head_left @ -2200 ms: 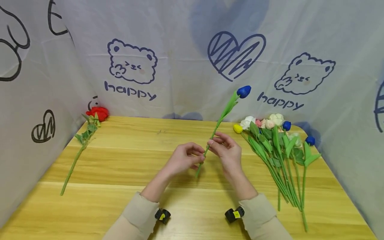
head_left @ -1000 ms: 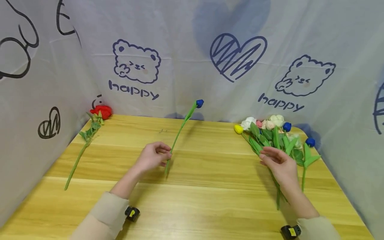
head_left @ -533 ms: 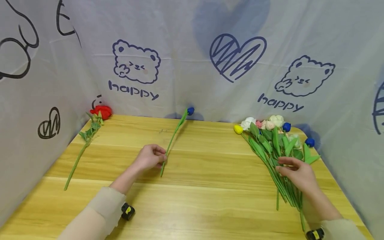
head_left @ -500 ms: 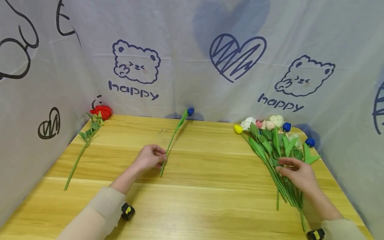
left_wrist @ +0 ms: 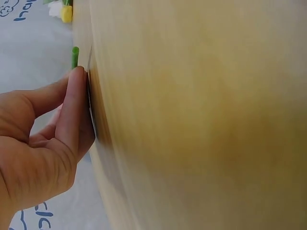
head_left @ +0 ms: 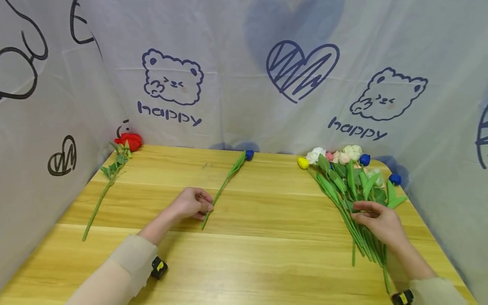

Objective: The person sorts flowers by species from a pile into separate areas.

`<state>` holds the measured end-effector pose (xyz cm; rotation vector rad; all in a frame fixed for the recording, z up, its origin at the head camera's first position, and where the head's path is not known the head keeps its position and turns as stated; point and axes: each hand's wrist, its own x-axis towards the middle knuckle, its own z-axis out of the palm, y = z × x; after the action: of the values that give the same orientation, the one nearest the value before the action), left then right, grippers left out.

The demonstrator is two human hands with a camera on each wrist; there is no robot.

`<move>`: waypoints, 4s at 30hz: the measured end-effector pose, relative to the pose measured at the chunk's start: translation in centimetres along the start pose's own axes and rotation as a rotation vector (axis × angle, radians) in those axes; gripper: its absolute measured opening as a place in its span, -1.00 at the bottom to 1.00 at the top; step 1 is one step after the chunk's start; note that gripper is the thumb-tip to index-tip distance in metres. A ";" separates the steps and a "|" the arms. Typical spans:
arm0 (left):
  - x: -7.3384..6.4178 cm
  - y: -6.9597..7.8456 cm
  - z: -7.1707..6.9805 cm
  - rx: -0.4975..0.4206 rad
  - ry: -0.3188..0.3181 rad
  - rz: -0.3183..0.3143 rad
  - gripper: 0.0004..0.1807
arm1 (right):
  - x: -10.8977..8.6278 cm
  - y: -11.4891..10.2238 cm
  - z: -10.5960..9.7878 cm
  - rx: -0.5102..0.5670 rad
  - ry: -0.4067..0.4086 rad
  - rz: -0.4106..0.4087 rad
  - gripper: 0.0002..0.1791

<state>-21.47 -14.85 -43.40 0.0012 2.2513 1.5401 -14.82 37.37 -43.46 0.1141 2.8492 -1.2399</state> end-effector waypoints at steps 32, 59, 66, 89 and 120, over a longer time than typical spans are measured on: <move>-0.6 0.3 0.1 0.010 -0.025 0.017 -0.80 | 2.2 -0.8 -0.3 -0.076 -0.081 -0.002 -0.47; -1.3 1.0 -0.7 -0.045 0.030 0.123 -0.65 | 0.1 -2.8 -0.3 0.416 -0.065 0.059 -0.31; -1.7 2.9 0.8 -0.116 0.063 0.222 -0.63 | -0.9 -5.1 0.6 0.588 0.011 0.014 -0.34; -0.3 7.2 9.8 -0.343 -0.036 0.479 -0.64 | 3.2 -14.9 11.0 0.901 0.203 -0.147 -0.48; 0.3 5.6 9.8 -0.170 -0.056 0.399 -0.68 | 4.6 -17.5 14.8 1.073 0.113 -0.158 -0.46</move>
<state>-19.78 -3.90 -41.48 0.4645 2.1585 1.9016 -20.82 14.87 -41.05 -0.0261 1.9393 -2.6829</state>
